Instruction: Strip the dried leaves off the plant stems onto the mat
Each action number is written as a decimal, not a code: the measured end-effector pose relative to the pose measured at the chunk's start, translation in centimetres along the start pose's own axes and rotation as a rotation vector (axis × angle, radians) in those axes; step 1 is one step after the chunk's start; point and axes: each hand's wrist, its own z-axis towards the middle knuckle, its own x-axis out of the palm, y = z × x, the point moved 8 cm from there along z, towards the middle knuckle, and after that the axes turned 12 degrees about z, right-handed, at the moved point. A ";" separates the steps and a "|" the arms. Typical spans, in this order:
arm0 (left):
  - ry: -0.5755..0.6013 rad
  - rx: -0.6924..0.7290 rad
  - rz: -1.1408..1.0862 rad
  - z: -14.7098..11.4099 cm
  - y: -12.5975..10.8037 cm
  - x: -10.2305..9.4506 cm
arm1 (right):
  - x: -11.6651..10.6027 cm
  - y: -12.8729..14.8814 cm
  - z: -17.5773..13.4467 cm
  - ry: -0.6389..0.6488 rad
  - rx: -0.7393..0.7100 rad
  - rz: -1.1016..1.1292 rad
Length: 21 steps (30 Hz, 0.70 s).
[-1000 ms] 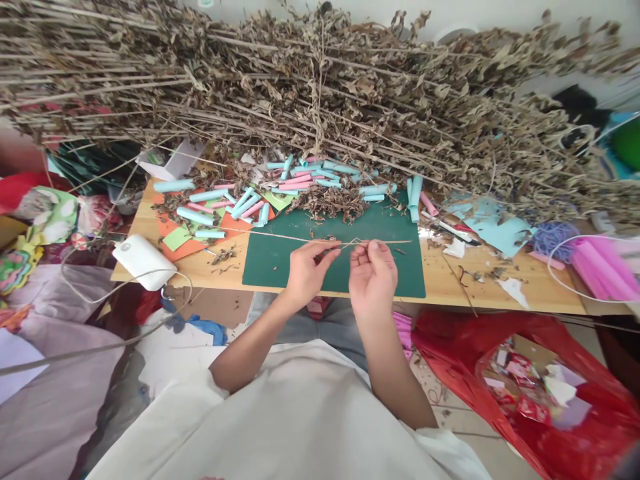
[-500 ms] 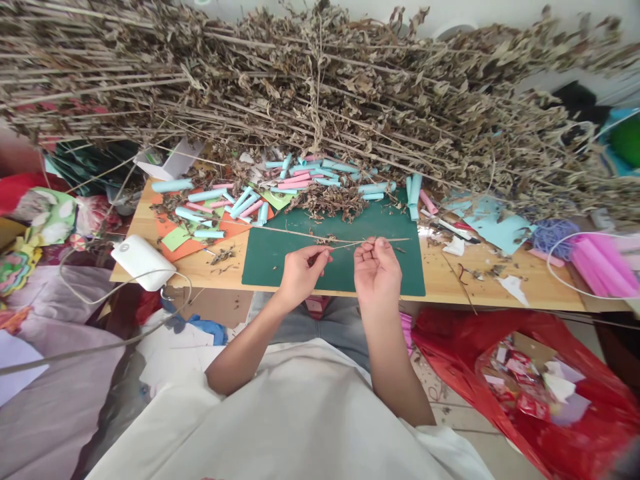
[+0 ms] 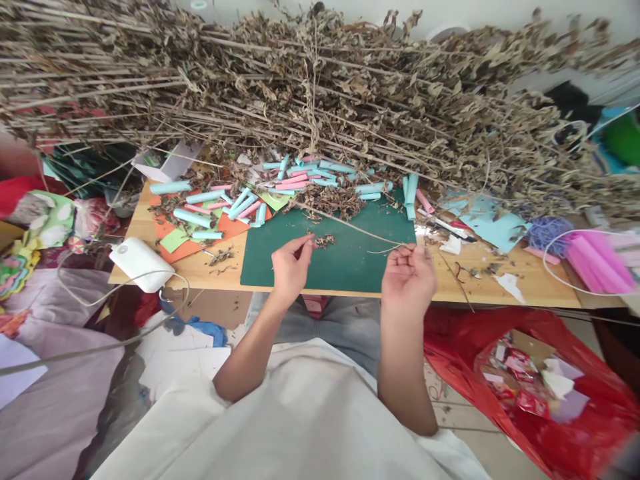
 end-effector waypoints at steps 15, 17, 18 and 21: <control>-0.051 0.269 0.190 1.1 0.7 -1.2 | -13.8 19.9 2.9 -0.072 -0.264 -0.680; -0.044 0.281 0.194 1.1 0.6 -1.0 | -16.7 22.5 3.4 -0.107 -0.285 -0.883; -0.043 0.288 0.205 1.2 0.6 -0.9 | -17.9 23.1 3.7 -0.123 -0.246 -1.014; -0.052 0.306 0.243 1.5 0.3 -0.6 | -19.3 23.3 3.9 -0.053 -0.148 -1.516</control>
